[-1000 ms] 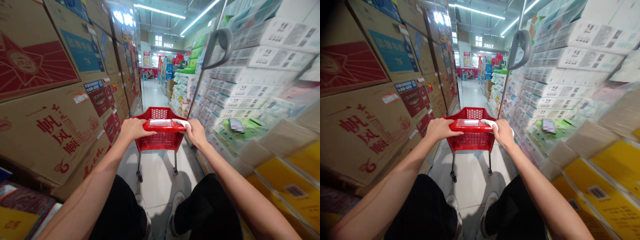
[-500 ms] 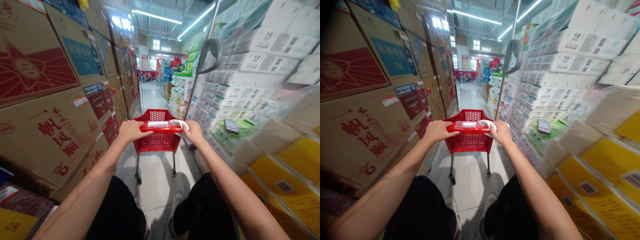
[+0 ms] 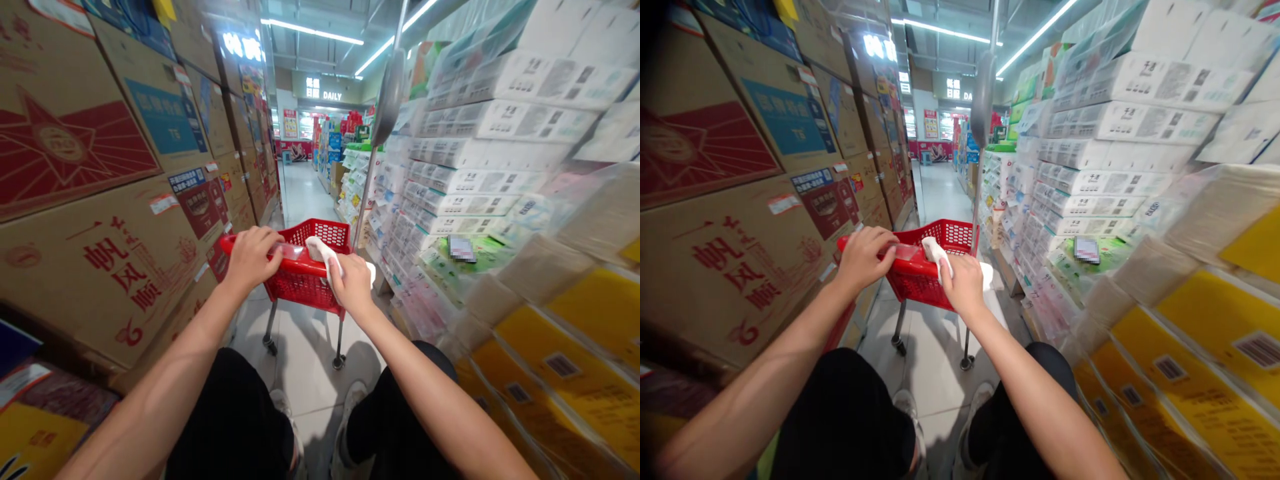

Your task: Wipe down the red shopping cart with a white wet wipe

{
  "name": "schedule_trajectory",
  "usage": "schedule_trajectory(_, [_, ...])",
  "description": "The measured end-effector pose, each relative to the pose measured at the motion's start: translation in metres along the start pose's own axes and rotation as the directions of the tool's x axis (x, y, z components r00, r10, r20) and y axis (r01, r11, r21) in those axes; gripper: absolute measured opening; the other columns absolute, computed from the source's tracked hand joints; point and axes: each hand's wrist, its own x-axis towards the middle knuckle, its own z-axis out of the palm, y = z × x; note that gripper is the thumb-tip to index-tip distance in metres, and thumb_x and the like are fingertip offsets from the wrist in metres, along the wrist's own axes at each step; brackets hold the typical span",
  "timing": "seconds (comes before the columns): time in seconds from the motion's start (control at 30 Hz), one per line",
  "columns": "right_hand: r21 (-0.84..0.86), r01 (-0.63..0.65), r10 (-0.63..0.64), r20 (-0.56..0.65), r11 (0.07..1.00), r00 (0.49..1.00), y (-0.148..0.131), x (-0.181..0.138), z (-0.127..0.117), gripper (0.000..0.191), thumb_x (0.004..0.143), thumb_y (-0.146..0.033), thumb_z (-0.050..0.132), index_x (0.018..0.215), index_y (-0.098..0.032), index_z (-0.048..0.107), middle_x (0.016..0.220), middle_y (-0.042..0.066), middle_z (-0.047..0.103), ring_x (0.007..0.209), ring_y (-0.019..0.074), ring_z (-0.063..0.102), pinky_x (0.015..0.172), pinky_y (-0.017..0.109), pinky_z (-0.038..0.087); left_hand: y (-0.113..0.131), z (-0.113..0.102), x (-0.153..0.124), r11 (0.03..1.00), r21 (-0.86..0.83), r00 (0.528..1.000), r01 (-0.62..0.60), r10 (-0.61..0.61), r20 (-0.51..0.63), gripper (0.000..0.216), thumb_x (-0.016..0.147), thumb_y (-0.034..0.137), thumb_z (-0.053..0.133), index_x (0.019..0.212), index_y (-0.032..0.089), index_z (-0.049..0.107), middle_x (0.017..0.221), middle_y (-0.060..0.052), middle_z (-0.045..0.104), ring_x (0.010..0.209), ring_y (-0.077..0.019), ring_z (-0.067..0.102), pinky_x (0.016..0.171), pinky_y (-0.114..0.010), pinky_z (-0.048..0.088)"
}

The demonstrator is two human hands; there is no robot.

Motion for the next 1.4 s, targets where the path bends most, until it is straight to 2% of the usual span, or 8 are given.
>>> schedule_trajectory(0.2, [0.692, -0.365, 0.419, 0.1, 0.622, 0.903, -0.015, 0.003, 0.003, 0.046, 0.098, -0.056, 0.046, 0.097, -0.016, 0.069, 0.076, 0.001, 0.067, 0.067, 0.0151, 0.057, 0.063, 0.026, 0.044, 0.097, -0.014, 0.001, 0.995, -0.096, 0.997, 0.023, -0.015, 0.082, 0.032, 0.09, 0.037, 0.053, 0.116, 0.02, 0.058, 0.114, -0.01, 0.063, 0.104, -0.0258, 0.06, 0.087, -0.038, 0.045])
schedule_trajectory(0.43, [0.91, -0.408, 0.768, 0.214, 0.067, 0.603, 0.054, 0.009, 0.004, 0.036, 0.092, -0.049, 0.054, 0.106, -0.017, 0.063, 0.091, 0.004, 0.074, 0.081, 0.0202, 0.07, 0.075, 0.034, 0.057, 0.08, -0.008, -0.001, 0.983, 0.091, 0.912, 0.162, -0.184, 0.367, 0.043, 0.09, 0.057, 0.049, 0.097, 0.019, 0.069, 0.086, -0.01, 0.071, 0.084, -0.029, 0.067, 0.075, -0.038, 0.045])
schedule_trajectory(0.63, [0.778, -0.318, 0.641, -0.138, 0.542, 0.755, 0.074, 0.024, 0.006, 0.042, 0.097, -0.053, 0.045, 0.11, -0.018, 0.063, 0.092, 0.002, 0.07, 0.081, 0.0174, 0.065, 0.078, 0.03, 0.052, 0.04, -0.018, -0.003, 0.997, 0.019, 0.864, 0.08, -0.079, 0.498, 0.047, 0.087, 0.066, 0.047, 0.092, 0.028, 0.073, 0.085, -0.005, 0.075, 0.083, -0.0259, 0.068, 0.067, -0.032, 0.039])
schedule_trajectory(0.73, [0.433, -0.232, 0.251, 0.012, 0.871, 0.968, 0.058, 0.026, 0.023, 0.045, 0.102, -0.053, 0.038, 0.102, -0.017, 0.066, 0.087, 0.004, 0.069, 0.079, 0.018, 0.062, 0.076, 0.028, 0.047, 0.023, -0.022, -0.003, 0.998, -0.029, 0.85, 0.056, -0.032, 0.525, 0.047, 0.088, 0.067, 0.046, 0.089, 0.028, 0.073, 0.08, -0.003, 0.074, 0.078, -0.0227, 0.067, 0.063, -0.031, 0.036])
schedule_trajectory(0.8, [0.242, -0.071, 0.015, 0.228, 0.968, 0.974, 0.049, 0.022, 0.04, 0.044, 0.105, -0.048, 0.034, 0.1, -0.018, 0.066, 0.09, 0.007, 0.07, 0.081, 0.0194, 0.062, 0.077, 0.029, 0.044, 0.01, -0.023, -0.006, 0.999, -0.049, 0.853, 0.014, 0.014, 0.521, 0.046, 0.089, 0.065, 0.046, 0.087, 0.028, 0.073, 0.076, -0.003, 0.072, 0.073, -0.0207, 0.065, 0.061, -0.03, 0.034])
schedule_trajectory(1.07, [0.048, 0.058, -0.071, 0.354, 0.997, 0.933, 0.036, 0.004, 0.082, 0.049, 0.108, -0.04, 0.021, 0.115, -0.019, 0.065, 0.103, 0.009, 0.072, 0.096, 0.0202, 0.064, 0.088, 0.029, 0.042, 0.009, -0.031, -0.029, 0.98, 0.119, 0.985, -0.162, 0.168, -0.047, 0.02, 0.086, 0.033, 0.054, 0.083, 0.021, 0.07, 0.083, -0.008, 0.064, 0.077, -0.0207, 0.057, 0.068, -0.035, 0.041])
schedule_trajectory(1.2, [0.108, 0.087, -0.121, 0.36, 0.99, 0.925, 0.027, -0.004, 0.087, 0.042, 0.107, -0.038, 0.027, 0.107, -0.019, 0.065, 0.101, 0.008, 0.071, 0.095, 0.0203, 0.064, 0.086, 0.029, 0.042, 0.047, -0.017, -0.018, 0.935, 0.101, 0.938, -0.34, 0.328, 0.114, 0.02, 0.09, 0.028, 0.049, 0.09, 0.022, 0.068, 0.091, -0.009, 0.065, 0.086, -0.0231, 0.056, 0.072, -0.038, 0.041])
schedule_trajectory(1.4, [-0.093, 0.112, -0.068, 0.392, 0.989, 0.918, 0.053, -0.023, 0.078, 0.041, 0.107, -0.036, 0.028, 0.11, -0.017, 0.064, 0.102, 0.01, 0.07, 0.095, 0.0216, 0.061, 0.088, 0.032, 0.039, 0.037, 0.025, -0.015, 0.951, 0.251, 0.918, -0.179, 0.07, 0.39, 0.046, 0.091, 0.053, 0.05, 0.09, 0.012, 0.072, 0.085, -0.02, 0.069, 0.088, -0.0322, 0.061, 0.077, -0.044, 0.039])
